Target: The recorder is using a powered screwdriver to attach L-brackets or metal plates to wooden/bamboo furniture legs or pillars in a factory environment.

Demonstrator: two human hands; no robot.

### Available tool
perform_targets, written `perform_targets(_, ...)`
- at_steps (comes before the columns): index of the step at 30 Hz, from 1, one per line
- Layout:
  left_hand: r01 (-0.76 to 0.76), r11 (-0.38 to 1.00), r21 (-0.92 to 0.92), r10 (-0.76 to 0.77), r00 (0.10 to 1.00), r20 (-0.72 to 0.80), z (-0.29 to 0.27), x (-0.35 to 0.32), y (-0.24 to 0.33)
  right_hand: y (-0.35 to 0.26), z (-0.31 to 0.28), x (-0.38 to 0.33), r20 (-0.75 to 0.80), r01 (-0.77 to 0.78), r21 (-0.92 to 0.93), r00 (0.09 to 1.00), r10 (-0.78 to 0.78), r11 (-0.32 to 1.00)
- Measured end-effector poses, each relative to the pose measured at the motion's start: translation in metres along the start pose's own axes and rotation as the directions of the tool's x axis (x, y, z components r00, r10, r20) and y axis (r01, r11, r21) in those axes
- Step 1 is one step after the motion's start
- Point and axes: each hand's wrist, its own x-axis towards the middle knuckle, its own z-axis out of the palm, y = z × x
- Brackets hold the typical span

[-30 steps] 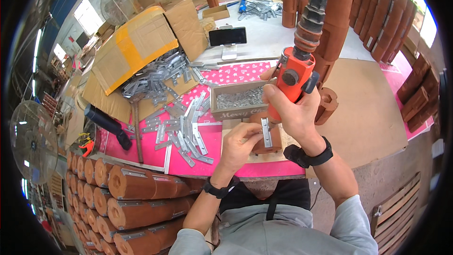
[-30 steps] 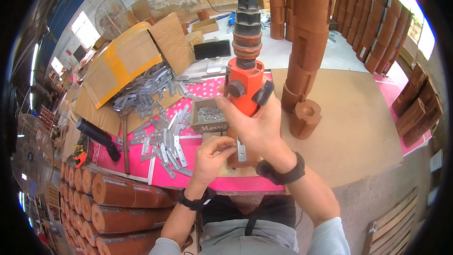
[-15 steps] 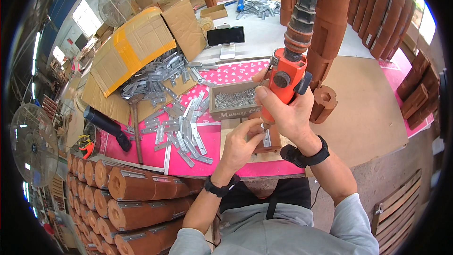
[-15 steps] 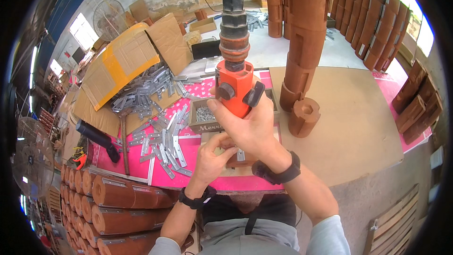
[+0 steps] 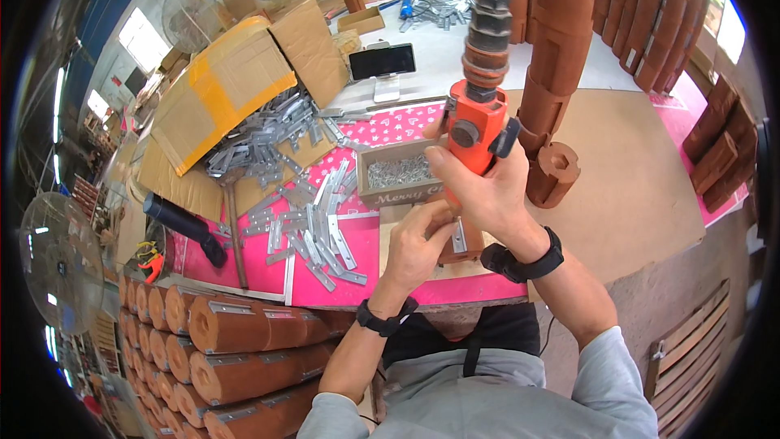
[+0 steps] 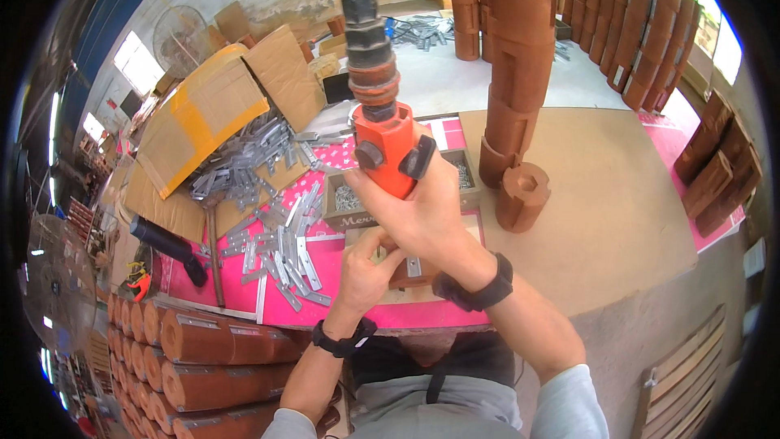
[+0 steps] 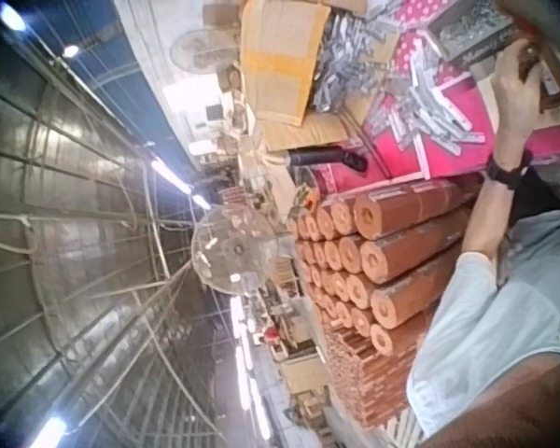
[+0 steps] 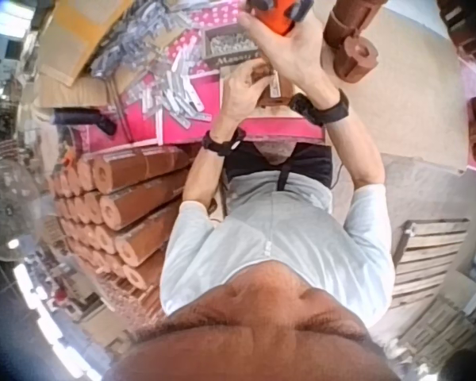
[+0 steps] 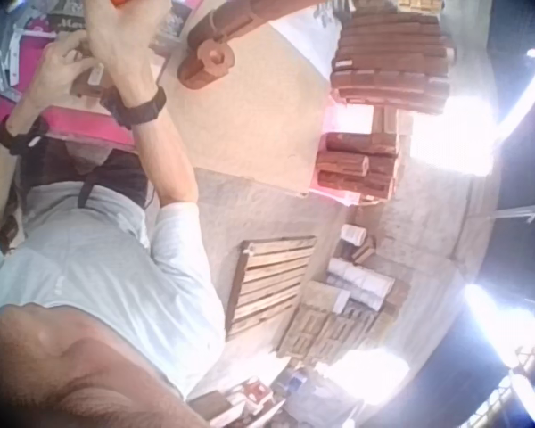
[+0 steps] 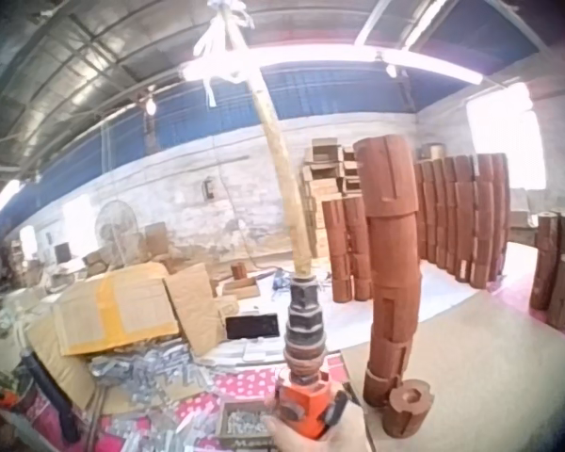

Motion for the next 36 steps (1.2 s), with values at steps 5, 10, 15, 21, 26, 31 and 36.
perform_targets(5, -0.144, 0.966, 0.215, 0.161, 0.985, -0.067, -0.001, 0.014, -0.002, 0.011, 0.007, 0.008, -0.054, 0.020, 0.032, 0.998, -0.019, 0.999)
perform_targets(10, -0.125, 0.971, 0.204, 0.140, 0.988, -0.064, 0.000, 0.020, -0.005, 0.023, 0.006, 0.012, -0.068, 0.076, -0.063, 0.995, -0.080, 0.995)
perform_targets(15, -0.170, 0.952, 0.256, 0.189, 0.980, -0.054, 0.000, 0.020, -0.008, 0.025, 0.005, 0.010, -0.051, 0.049, -0.082, 0.997, -0.054, 0.995)
perform_targets(21, -0.160, 0.962, 0.220, 0.181, 0.980, -0.079, 0.001, 0.021, -0.009, 0.022, 0.005, 0.010, -0.040, 0.030, -0.067, 0.999, -0.033, 0.997)
perform_targets(26, -0.185, 0.945, 0.270, 0.212, 0.975, -0.073, 0.002, 0.022, -0.007, 0.026, 0.004, 0.010, -0.047, 0.054, -0.074, 0.997, -0.057, 0.996)
perform_targets(31, -0.194, 0.944, 0.267, 0.222, 0.972, -0.079, 0.002, 0.023, -0.009, 0.029, 0.003, 0.010, -0.043, 0.047, -0.063, 0.998, -0.049, 0.997)
perform_targets(36, -0.128, 0.960, 0.250, 0.147, 0.987, -0.059, -0.001, 0.018, -0.005, 0.028, 0.003, 0.006, -0.022, -0.030, -0.029, 0.999, 0.029, 0.999)
